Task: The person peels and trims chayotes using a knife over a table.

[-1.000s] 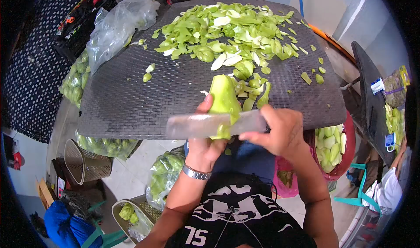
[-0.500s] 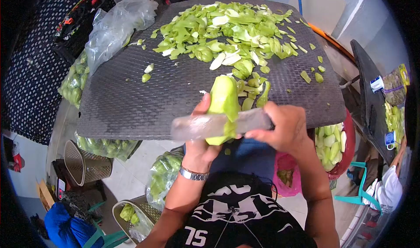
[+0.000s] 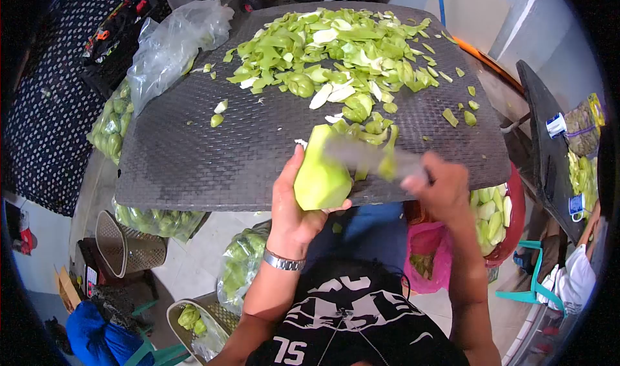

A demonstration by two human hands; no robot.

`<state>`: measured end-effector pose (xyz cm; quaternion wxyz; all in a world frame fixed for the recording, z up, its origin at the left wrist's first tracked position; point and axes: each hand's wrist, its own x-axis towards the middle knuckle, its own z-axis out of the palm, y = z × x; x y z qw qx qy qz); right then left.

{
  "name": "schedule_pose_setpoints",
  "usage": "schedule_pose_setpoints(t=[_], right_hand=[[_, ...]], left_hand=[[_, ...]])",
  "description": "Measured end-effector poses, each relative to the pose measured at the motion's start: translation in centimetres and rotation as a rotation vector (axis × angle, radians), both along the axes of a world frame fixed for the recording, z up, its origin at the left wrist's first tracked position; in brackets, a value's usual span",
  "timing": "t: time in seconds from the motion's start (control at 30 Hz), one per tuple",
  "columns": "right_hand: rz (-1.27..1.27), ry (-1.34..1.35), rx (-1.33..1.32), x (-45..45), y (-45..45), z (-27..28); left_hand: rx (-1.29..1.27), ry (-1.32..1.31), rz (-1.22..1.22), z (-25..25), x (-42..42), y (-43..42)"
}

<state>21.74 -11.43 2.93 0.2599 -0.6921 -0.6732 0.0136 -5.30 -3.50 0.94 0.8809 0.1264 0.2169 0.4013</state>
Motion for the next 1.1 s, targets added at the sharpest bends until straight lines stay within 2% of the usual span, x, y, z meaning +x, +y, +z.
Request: schedule_pose_setpoints(t=[0.07, 0.17, 0.23, 0.33, 0.43, 0.57, 0.67, 0.77, 0.8, 0.87, 0.97, 1.07, 1.1], right_hand=[[0.186, 0.026, -0.020, -3.3, -0.5, 1.2], [0.265, 0.027, 0.019, -5.2, -0.2, 1.7], [0.240, -0.002, 0.037, -5.3, 0.3, 1.9], [0.110, 0.023, 0.124, -4.6, 1.5, 0.7], [0.082, 0.002, 0.150, -4.5, 1.8, 0.7], [0.102, -0.026, 0.134, -3.6, 1.9, 0.1], [-0.268, 0.108, -0.173, -0.9, 4.8, -0.5], [-0.442, 0.326, -0.393, 4.3, 6.8, -0.6], [-0.434, 0.317, -0.394, 4.3, 7.1, 0.0], [-0.421, 0.303, -0.408, 4.0, 6.8, 1.9], [-0.340, 0.276, -0.217, 0.4, 4.5, 3.4], [0.014, 0.347, -0.125, -3.5, 1.6, 2.2], [0.152, 0.230, 0.005, -4.7, 0.8, 2.0]], left_hand=[[-0.047, -0.024, 0.061, 0.1, 1.2, 0.1], [0.004, -0.009, 0.066, 0.4, 1.6, -0.5], [-0.005, -0.026, 0.070, 0.6, 1.7, -0.5], [0.191, 0.001, 0.017, -0.6, 0.4, -1.6], [0.073, 0.033, 0.004, -0.6, 0.8, -1.5], [0.064, -0.001, -0.024, -0.9, 0.6, -1.8], [0.033, -0.127, -0.120, -0.5, 0.1, -0.9], [0.031, -0.048, -0.017, 0.5, -0.1, -1.2], [-0.077, 0.015, 0.094, 0.6, 0.3, -1.1], [-0.078, 0.025, 0.137, -0.5, 0.5, 0.1], [-0.032, 0.042, 0.130, 0.2, 1.2, 0.2], [-0.037, 0.012, 0.051, 0.6, 1.4, 0.0], [-0.052, 0.032, 0.055, 0.0, 1.6, 0.0]])
